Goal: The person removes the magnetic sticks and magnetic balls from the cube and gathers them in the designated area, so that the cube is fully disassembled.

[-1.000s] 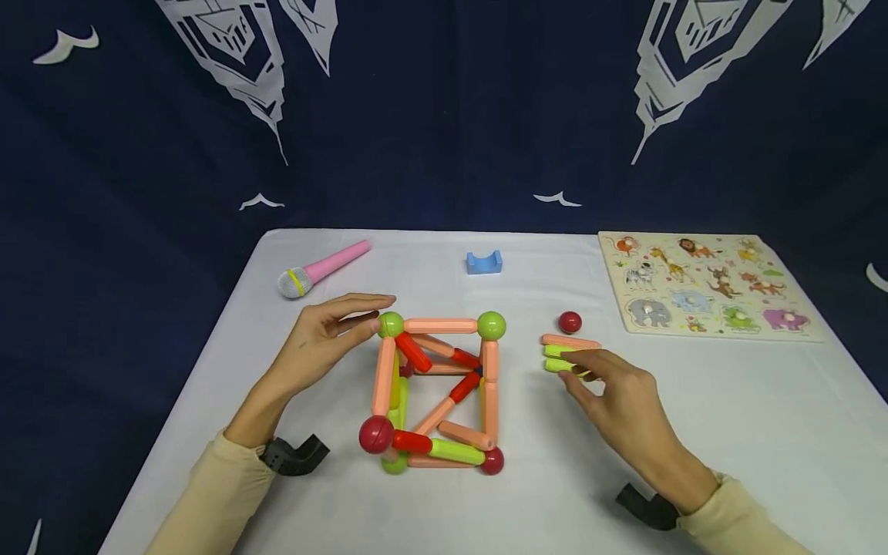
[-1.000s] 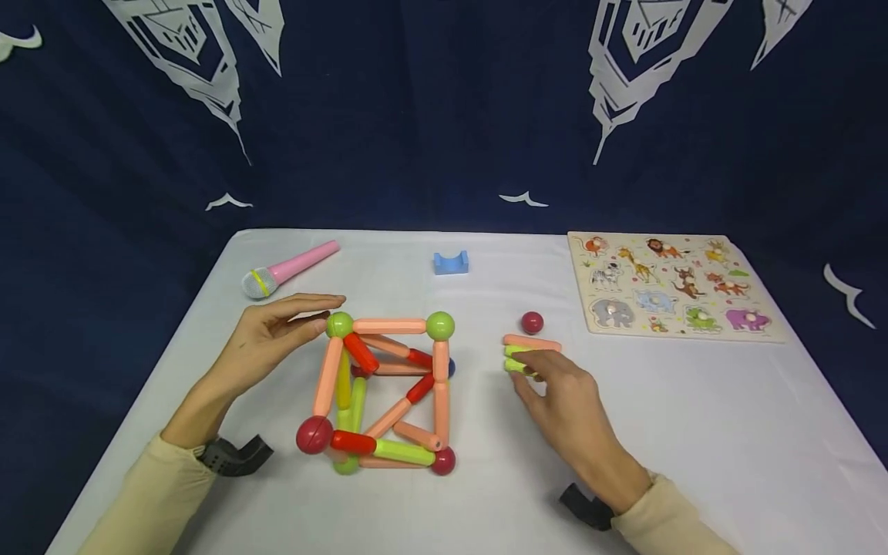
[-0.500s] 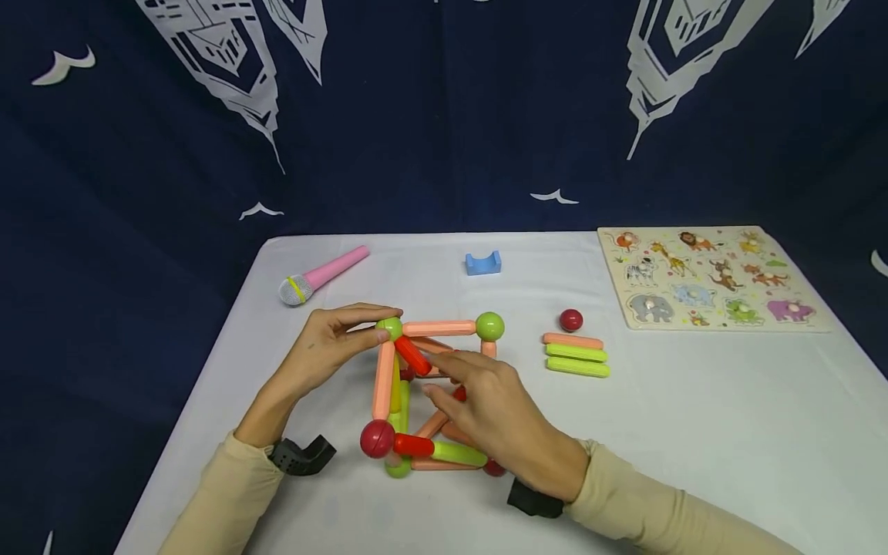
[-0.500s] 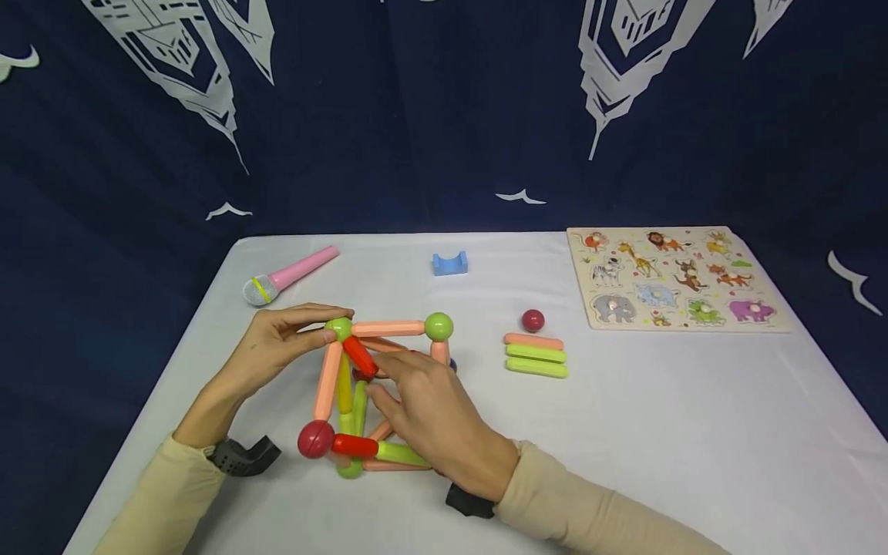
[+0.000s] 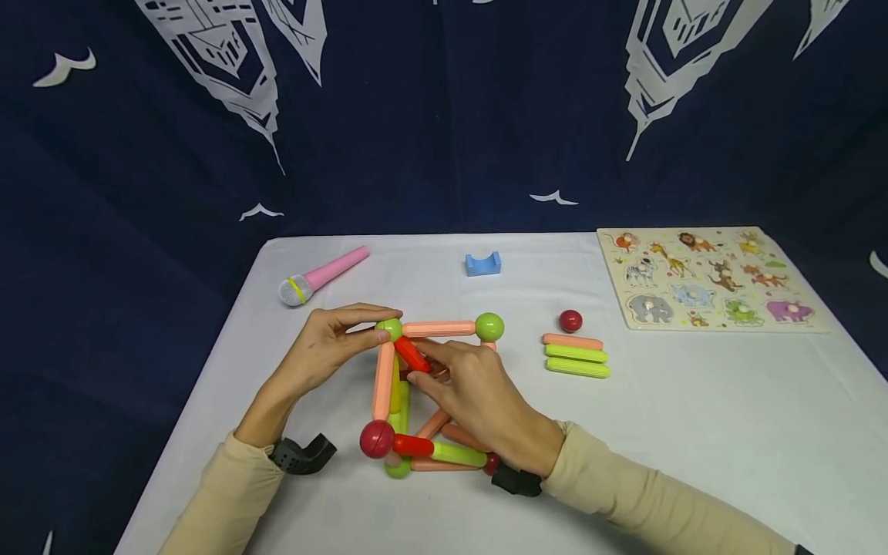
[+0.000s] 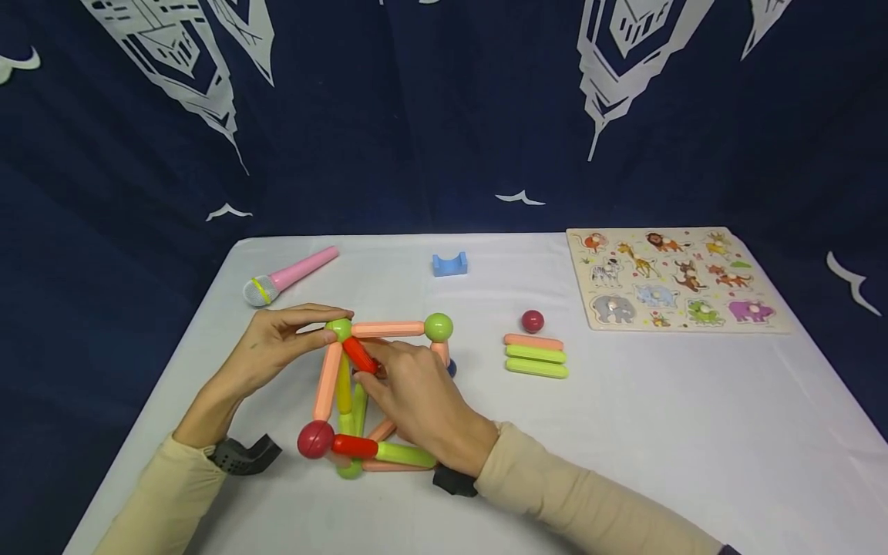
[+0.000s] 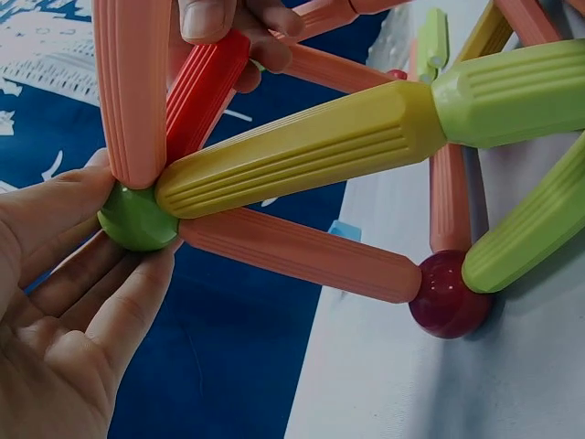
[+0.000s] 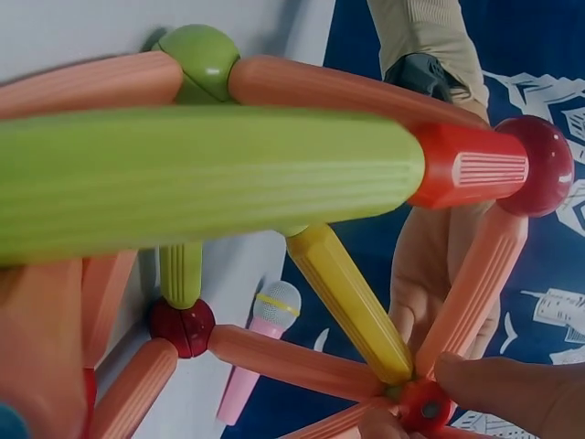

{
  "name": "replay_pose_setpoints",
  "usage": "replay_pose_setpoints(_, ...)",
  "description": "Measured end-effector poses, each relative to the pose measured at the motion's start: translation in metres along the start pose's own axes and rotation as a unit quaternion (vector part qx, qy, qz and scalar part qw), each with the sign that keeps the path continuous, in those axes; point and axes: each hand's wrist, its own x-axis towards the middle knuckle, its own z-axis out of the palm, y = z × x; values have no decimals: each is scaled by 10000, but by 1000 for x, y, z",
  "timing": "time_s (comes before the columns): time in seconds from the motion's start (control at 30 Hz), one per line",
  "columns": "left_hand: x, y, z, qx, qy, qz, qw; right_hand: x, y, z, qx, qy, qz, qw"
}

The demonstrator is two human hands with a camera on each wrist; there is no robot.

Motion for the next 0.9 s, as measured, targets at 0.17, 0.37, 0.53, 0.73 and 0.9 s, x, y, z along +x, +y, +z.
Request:
replay_pose_setpoints(0.17, 0, 1, -1, -11, -20, 45, 10000, 2, -1, 1, 88, 39, -21, 10000)
replay_pose_setpoints(0.37, 0, 2, -1, 16, -27, 115, 9999, -3, -2, -1, 37, -140, 67, 9999)
replay_pose_setpoints(0.53, 2, 2, 1, 125, -52, 169, 9998, -20, -1, -11, -169, -328, 234, 9990)
replay_pose_setpoints(0.73, 1, 2, 1, 136, -16, 143, 9998, -50, 15, -30, -231, -557, 301, 9977)
replay_pose_setpoints(0.9, 0, 0, 0, 178, 25, 112, 9998, -74, 35, -48, -306, -476, 139, 9983)
